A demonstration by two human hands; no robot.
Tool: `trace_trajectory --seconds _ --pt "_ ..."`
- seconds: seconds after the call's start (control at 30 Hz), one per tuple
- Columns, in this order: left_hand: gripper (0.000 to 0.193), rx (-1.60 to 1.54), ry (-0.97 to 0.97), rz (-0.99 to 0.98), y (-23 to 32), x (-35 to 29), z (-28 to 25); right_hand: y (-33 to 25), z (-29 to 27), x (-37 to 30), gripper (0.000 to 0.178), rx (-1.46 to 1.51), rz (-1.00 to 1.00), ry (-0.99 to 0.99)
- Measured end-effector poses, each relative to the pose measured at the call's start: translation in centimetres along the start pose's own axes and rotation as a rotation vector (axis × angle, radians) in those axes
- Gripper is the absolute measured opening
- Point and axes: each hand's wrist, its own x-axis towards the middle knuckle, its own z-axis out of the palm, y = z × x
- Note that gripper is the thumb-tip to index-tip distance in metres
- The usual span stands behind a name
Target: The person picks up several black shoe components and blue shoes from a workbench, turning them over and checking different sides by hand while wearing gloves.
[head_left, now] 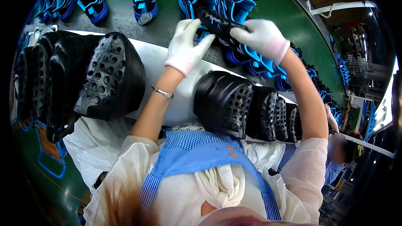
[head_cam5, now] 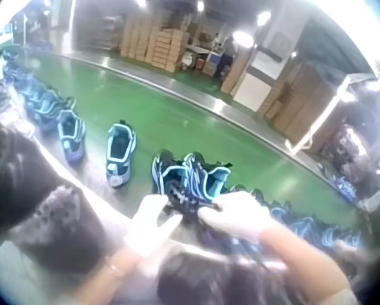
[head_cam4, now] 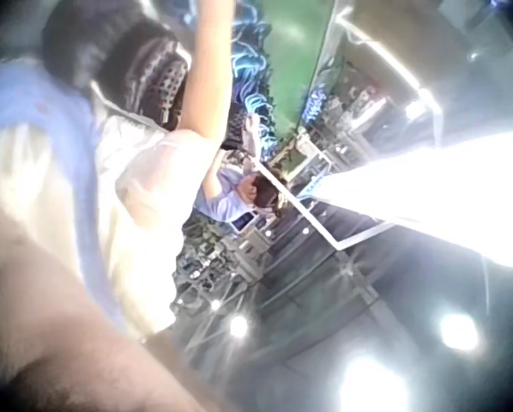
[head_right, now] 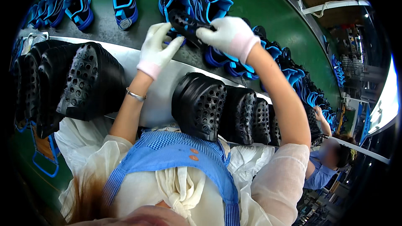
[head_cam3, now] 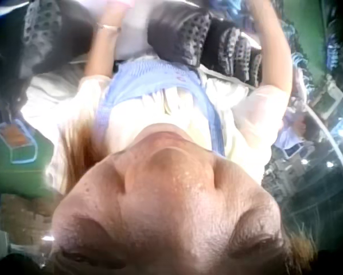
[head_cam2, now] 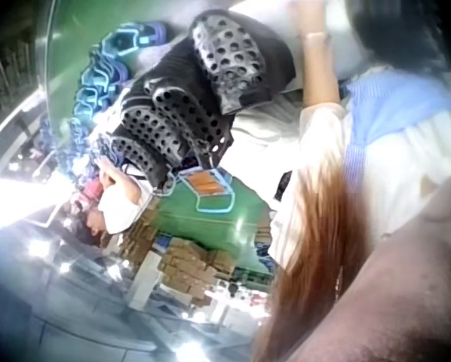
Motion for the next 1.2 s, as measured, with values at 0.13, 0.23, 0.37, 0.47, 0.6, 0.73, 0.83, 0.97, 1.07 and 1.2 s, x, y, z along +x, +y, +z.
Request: trace_trajectory --seconds 0.13,0.23,0.37,0.47,0.6,0.73,0.83,0.97,1.07,1.2 --pt "0.039 0.247 0.027 0.150 -2.7 1.2 1.5 -0.8 -1.6 5.3 0.057 0.003 0.117 -0.199" --pt "0.035 0.354 -0.012 0.129 -3.4 2.3 1.6 -2.9 -1.8 8.4 0.051 -0.091 0.211 -0.170" --pt "0.032 0.555 -0.290 -0.086 -1.4 4.1 0.8 -4.3 3.1 11.5 0.038 -0.237 0.111 -0.056" --pt "0.033 0.575 -0.365 -0.206 -0.4 5.5 0.7 -3.6 7.7 13.6 0.024 -0.351 0.100 -0.012" --pt "0.037 0.691 -0.535 -0.331 -0.3 7.0 0.5 -2.2 9.0 14.7 0.022 -0.296 0.038 0.005" --pt "0.040 0.772 -0.601 -0.367 -0.4 7.9 0.7 -3.3 6.7 14.5 0.023 -0.401 -0.136 -0.131" --pt "0.039 0.779 -0.615 -0.365 0.0 7.9 0.7 -4.0 6.7 14.9 0.023 -0.482 -0.108 -0.173" --pt "0.040 0.785 -0.618 -0.338 -0.4 8.0 0.5 -5.0 7.2 16.0 0.021 -0.520 -0.132 0.031" --pt "0.042 0.822 -0.661 -0.331 0.4 8.6 0.7 -3.6 7.2 16.8 0.020 -0.514 -0.069 -0.031" --pt "0.045 0.850 -0.617 -0.334 0.0 8.5 0.7 -3.4 7.9 16.6 0.019 -0.419 -0.072 0.067"
